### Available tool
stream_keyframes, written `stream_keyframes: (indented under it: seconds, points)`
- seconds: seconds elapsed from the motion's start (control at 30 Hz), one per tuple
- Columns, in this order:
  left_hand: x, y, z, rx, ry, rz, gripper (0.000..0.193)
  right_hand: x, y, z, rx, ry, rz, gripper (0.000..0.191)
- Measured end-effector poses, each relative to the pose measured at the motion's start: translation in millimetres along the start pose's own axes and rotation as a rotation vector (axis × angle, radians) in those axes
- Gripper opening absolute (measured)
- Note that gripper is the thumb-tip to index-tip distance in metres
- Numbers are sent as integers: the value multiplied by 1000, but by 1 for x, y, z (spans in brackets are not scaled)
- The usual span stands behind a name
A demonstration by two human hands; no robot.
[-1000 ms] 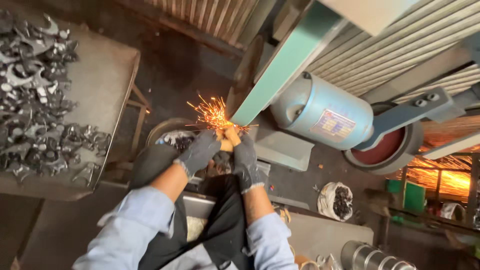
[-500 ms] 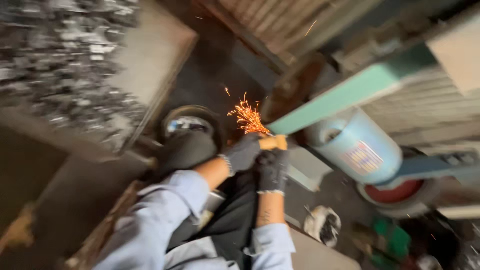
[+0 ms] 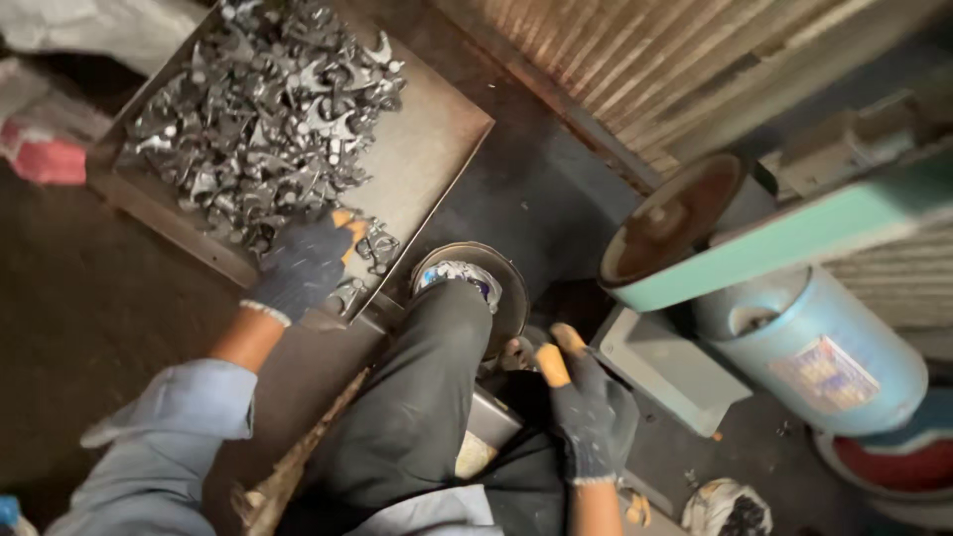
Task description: The person sits at a belt grinder and grinds small metal castings one at a time, holding each piece against the abrasive belt with both gloved hands while sparks fly, then places the finished piece on a tray of completed parts and picks up the next rough casting.
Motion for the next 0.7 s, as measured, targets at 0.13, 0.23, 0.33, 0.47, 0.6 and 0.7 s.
stream_keyframes:
  seconds: [0.13, 0.23, 0.33, 0.47, 0.6, 0.7]
  points:
    - [11, 7, 35, 105, 248, 125, 25, -33, 9, -50, 412, -354, -194, 52]
    - [-5, 15, 95, 412, 1150, 381, 40, -61, 7, -45, 402, -789, -264, 58]
    - [-40, 11, 199, 307, 1481, 164, 49, -64, -4, -8, 333, -1005, 17, 51]
    - [-73, 16, 283, 213, 1207, -329, 62, -74, -20, 58, 73, -1410, -112, 38]
    - [-78, 12, 294, 24, 309, -740, 47, -65, -22, 83, -8, -1223, -395, 40]
    - [-70, -27, 288, 135, 461, -667, 41, -43, -26, 80, 52, -1255, -482, 42]
Point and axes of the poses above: each hand's wrist, its own y-axis away from the middle knuckle, its own x-axis out of the back of the hand, z = x × y, the point moved 8 cm from there along -y, towards the middle knuckle, and after that the axes turned 11 degrees about y, right-handed, at the moved point
